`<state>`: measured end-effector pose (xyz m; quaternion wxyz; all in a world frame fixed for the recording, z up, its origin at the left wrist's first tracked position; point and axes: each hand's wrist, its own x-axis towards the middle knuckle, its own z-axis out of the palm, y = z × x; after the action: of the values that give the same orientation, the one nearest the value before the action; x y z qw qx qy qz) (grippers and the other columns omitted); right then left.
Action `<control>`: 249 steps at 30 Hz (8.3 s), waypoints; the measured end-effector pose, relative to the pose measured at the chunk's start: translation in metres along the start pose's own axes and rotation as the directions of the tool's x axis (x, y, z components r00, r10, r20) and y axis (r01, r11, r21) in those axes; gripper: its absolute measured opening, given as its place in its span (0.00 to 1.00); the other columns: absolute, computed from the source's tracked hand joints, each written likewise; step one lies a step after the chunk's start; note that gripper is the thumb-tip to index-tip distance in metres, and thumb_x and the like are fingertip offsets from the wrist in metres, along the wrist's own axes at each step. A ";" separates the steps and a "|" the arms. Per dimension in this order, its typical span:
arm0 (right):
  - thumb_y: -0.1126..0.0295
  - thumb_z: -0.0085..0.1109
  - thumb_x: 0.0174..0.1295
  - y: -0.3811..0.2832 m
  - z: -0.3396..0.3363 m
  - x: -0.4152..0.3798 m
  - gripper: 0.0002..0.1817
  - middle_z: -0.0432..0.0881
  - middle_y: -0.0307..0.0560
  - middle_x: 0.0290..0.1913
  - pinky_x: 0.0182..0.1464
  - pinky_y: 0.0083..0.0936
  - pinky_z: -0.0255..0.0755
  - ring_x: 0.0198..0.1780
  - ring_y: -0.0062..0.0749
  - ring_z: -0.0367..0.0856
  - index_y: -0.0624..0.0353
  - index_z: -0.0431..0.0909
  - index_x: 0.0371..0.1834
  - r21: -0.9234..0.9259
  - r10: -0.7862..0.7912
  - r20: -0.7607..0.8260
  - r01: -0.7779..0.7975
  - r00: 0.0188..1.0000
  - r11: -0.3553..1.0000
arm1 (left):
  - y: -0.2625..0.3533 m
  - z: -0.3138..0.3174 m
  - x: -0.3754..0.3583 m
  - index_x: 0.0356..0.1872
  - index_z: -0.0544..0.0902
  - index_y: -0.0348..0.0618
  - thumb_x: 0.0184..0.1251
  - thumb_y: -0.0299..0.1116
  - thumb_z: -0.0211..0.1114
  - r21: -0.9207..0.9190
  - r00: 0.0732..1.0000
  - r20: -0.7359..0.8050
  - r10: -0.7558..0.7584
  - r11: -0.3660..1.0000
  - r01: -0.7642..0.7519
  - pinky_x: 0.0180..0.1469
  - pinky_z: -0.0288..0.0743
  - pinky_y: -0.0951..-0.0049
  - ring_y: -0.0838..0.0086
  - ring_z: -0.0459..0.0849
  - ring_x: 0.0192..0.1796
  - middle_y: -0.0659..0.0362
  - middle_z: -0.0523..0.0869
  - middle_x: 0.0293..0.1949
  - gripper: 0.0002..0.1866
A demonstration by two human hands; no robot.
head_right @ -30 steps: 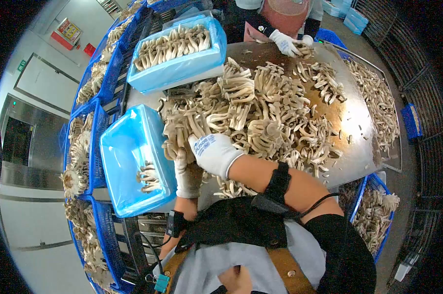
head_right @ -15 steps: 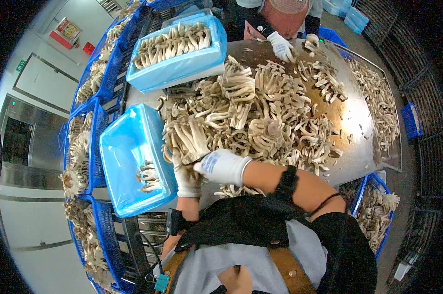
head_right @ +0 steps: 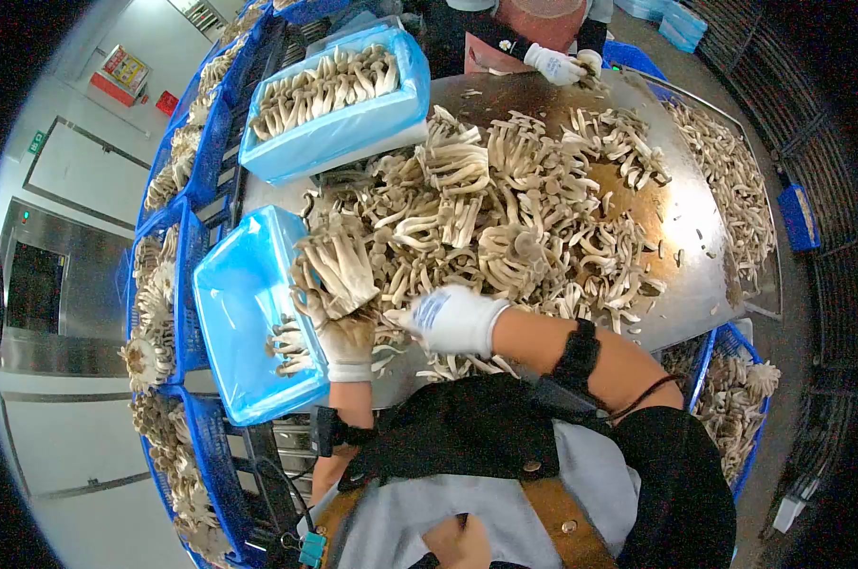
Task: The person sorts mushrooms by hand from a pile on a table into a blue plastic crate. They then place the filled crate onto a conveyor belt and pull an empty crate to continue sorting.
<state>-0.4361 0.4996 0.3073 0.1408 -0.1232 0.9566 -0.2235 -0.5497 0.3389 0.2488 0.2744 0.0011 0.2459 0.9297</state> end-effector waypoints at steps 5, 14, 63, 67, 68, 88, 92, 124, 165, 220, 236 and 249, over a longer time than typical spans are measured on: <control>0.59 0.58 0.62 -0.008 0.000 0.022 0.20 0.75 0.55 0.44 0.51 0.40 0.74 0.50 0.50 0.77 0.60 0.73 0.52 0.126 0.025 -0.694 0.087 0.720 0.988 | -0.004 0.017 -0.001 0.76 0.60 0.52 0.71 0.51 0.60 0.053 0.998 0.068 -0.004 0.999 0.000 0.75 0.58 0.53 0.61 0.64 0.74 0.59 0.65 0.74 0.36; 0.54 0.69 0.59 0.005 0.008 0.013 0.49 0.72 0.58 0.63 0.68 0.37 0.64 0.64 0.43 0.71 0.58 0.49 0.77 0.915 0.435 -0.363 0.226 0.824 0.335 | 0.010 0.020 -0.014 0.74 0.62 0.51 0.62 0.62 0.65 0.277 0.996 0.052 -0.072 0.959 0.055 0.73 0.63 0.53 0.60 0.65 0.73 0.55 0.67 0.72 0.44; 0.80 0.68 0.55 -0.106 0.026 0.201 0.52 0.70 0.42 0.67 0.40 0.16 0.78 0.49 0.22 0.80 0.46 0.45 0.80 0.924 0.524 -0.297 0.378 0.798 -0.051 | 0.228 -0.072 0.027 0.63 0.71 0.37 0.73 0.32 0.60 0.190 0.865 0.234 -0.443 0.894 0.406 0.57 0.79 0.68 0.73 0.83 0.51 0.57 0.81 0.53 0.21; 0.82 0.71 0.50 -0.133 0.012 0.240 0.61 0.55 0.44 0.77 0.63 0.25 0.71 0.74 0.30 0.60 0.45 0.35 0.81 0.950 0.456 -0.313 0.279 0.833 0.143 | 0.244 -0.086 0.036 0.61 0.72 0.39 0.73 0.31 0.61 0.320 0.904 0.180 -0.387 0.892 0.319 0.53 0.80 0.70 0.74 0.83 0.51 0.58 0.82 0.52 0.19; 0.80 0.73 0.49 -0.136 0.015 0.252 0.63 0.55 0.44 0.77 0.66 0.28 0.69 0.74 0.31 0.60 0.46 0.34 0.81 0.953 0.468 -0.292 0.298 0.834 0.064 | 0.247 -0.091 0.038 0.60 0.73 0.39 0.73 0.30 0.61 0.389 0.921 0.160 -0.354 0.881 0.271 0.52 0.80 0.71 0.74 0.83 0.50 0.59 0.82 0.51 0.18; 0.53 0.79 0.45 -0.105 0.003 0.336 0.64 0.69 0.56 0.67 0.68 0.34 0.65 0.67 0.43 0.69 0.57 0.41 0.79 0.850 0.309 -0.031 -0.138 0.951 0.508 | 0.265 -0.126 0.077 0.53 0.77 0.36 0.71 0.31 0.63 0.413 0.978 -0.078 -0.193 0.887 0.208 0.42 0.83 0.71 0.71 0.86 0.40 0.56 0.85 0.43 0.14; 0.61 0.78 0.50 -0.074 0.027 0.354 0.52 0.77 0.46 0.57 0.55 0.28 0.75 0.55 0.31 0.77 0.57 0.53 0.75 0.965 0.281 -0.037 -0.039 0.959 0.261 | 0.272 -0.135 0.073 0.57 0.74 0.31 0.72 0.32 0.61 0.356 0.966 0.002 -0.258 0.903 0.240 0.40 0.83 0.72 0.69 0.87 0.39 0.52 0.86 0.41 0.18; 0.65 0.54 0.66 -0.103 0.049 0.135 0.25 0.78 0.60 0.59 0.64 0.39 0.70 0.60 0.51 0.77 0.64 0.70 0.65 0.412 0.419 -0.642 -0.172 0.643 0.895 | 0.216 -0.077 0.002 0.63 0.68 0.35 0.70 0.24 0.56 0.787 0.725 0.095 -0.682 0.497 0.365 0.50 0.79 0.72 0.72 0.85 0.43 0.53 0.85 0.44 0.21; 0.73 0.59 0.64 0.085 0.098 -0.066 0.21 0.79 0.46 0.53 0.59 0.25 0.69 0.53 0.25 0.73 0.67 0.70 0.60 0.990 0.209 0.058 -0.029 0.976 -0.136 | -0.102 0.012 -0.070 0.47 0.82 0.36 0.71 0.27 0.59 0.769 0.872 -0.134 -0.472 0.505 0.391 0.44 0.77 0.75 0.74 0.85 0.40 0.58 0.87 0.39 0.09; 0.56 0.53 0.68 0.203 -0.047 -0.024 0.26 0.79 0.68 0.54 0.58 0.44 0.71 0.58 0.58 0.78 0.65 0.71 0.62 0.361 0.298 0.065 -0.301 0.952 0.883 | -0.004 -0.067 0.060 0.63 0.73 0.41 0.73 0.41 0.59 0.718 0.911 -0.380 0.163 0.673 0.179 0.56 0.75 0.68 0.67 0.79 0.56 0.52 0.78 0.57 0.23; 0.54 0.43 0.74 0.173 -0.013 0.323 0.31 0.67 0.43 0.72 0.69 0.26 0.63 0.70 0.30 0.65 0.65 0.60 0.73 0.837 -0.126 0.102 -0.016 0.987 0.547 | 0.013 -0.102 0.145 0.60 0.80 0.48 0.74 0.61 0.48 0.088 0.835 -0.537 -0.122 0.976 0.199 0.60 0.75 0.59 0.65 0.83 0.54 0.57 0.85 0.55 0.30; 0.44 0.52 0.71 0.097 -0.173 0.085 0.44 0.66 0.49 0.71 0.72 0.33 0.61 0.70 0.34 0.66 0.62 0.47 0.78 0.680 0.207 -0.732 0.715 0.649 0.163 | 0.016 0.120 0.084 0.78 0.51 0.53 0.79 0.52 0.47 0.356 0.842 0.173 0.511 0.765 -0.537 0.72 0.66 0.56 0.59 0.66 0.73 0.53 0.61 0.73 0.33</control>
<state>-0.5880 0.6265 0.3934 -0.2293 -0.0943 0.5274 -0.8126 -0.6130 0.4248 0.3505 0.0058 0.1547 0.4068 0.9003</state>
